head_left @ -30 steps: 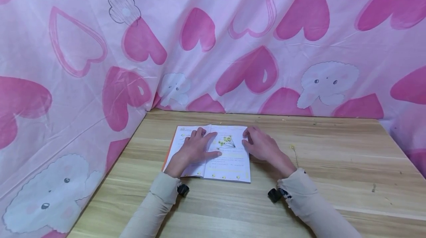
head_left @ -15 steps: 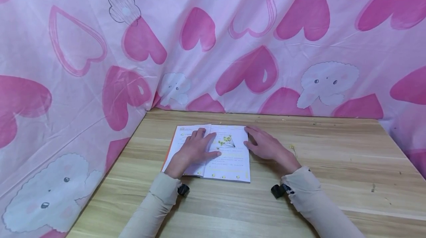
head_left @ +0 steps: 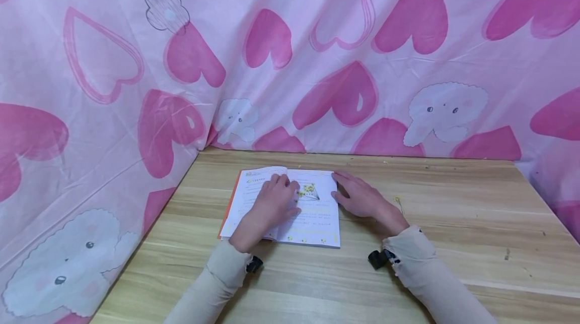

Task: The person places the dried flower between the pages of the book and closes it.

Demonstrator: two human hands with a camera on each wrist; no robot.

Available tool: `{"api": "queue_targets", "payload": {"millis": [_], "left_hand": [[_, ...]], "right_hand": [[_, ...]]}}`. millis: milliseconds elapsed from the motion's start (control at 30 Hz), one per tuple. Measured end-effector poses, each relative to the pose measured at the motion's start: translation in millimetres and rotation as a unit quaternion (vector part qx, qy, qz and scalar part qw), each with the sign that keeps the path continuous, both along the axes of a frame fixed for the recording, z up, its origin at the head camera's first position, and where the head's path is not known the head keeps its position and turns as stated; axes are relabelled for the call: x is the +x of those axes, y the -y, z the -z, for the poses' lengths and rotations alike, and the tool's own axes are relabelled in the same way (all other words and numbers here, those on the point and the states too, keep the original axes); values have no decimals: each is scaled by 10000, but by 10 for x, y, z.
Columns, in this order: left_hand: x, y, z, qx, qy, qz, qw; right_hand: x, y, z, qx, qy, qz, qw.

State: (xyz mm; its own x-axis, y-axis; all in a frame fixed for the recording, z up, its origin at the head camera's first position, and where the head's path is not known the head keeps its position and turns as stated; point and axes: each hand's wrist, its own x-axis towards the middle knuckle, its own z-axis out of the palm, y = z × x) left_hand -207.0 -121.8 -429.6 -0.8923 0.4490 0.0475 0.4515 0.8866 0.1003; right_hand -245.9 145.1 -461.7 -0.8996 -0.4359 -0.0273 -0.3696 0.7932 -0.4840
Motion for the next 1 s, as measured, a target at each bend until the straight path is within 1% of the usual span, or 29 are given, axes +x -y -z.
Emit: {"api": "queue_targets", "payload": {"millis": [33, 67, 167, 233, 333, 433, 533, 800, 933, 1000], "left_hand": [[30, -41, -6, -35, -40, 184, 9998], [60, -84, -6, -32, -9, 353, 9994], [153, -222, -5, 37, 359, 755, 9965], [210, -300, 14, 151, 524, 894, 9945], [281, -386, 50, 271, 472, 986, 9936], [329, -436, 94, 361, 333, 1000, 9938], [352, -461, 131, 402, 288, 963, 9941], [350, -495, 195, 261, 418, 689, 9964], [347, -496, 196, 318, 502, 633, 9962], [346, -496, 195, 328, 550, 655, 9958]], "right_hand": [[0, -1, -2, -3, -7, -8, 10000], [2, -3, -4, -5, -16, -21, 10000], [-2, -11, -2, -9, -49, -55, 10000], [-6, -14, 2, 11, -101, -85, 9999], [-6, -18, 2, -10, -111, -85, 9999], [3, -19, 3, -32, -142, -88, 9999], [10, -19, 4, -43, -146, -60, 9999], [5, -16, 26, -20, -160, -40, 9999], [-6, -15, 34, 8, -176, -52, 9998], [-7, -13, 31, 13, -158, -50, 9999]]}}
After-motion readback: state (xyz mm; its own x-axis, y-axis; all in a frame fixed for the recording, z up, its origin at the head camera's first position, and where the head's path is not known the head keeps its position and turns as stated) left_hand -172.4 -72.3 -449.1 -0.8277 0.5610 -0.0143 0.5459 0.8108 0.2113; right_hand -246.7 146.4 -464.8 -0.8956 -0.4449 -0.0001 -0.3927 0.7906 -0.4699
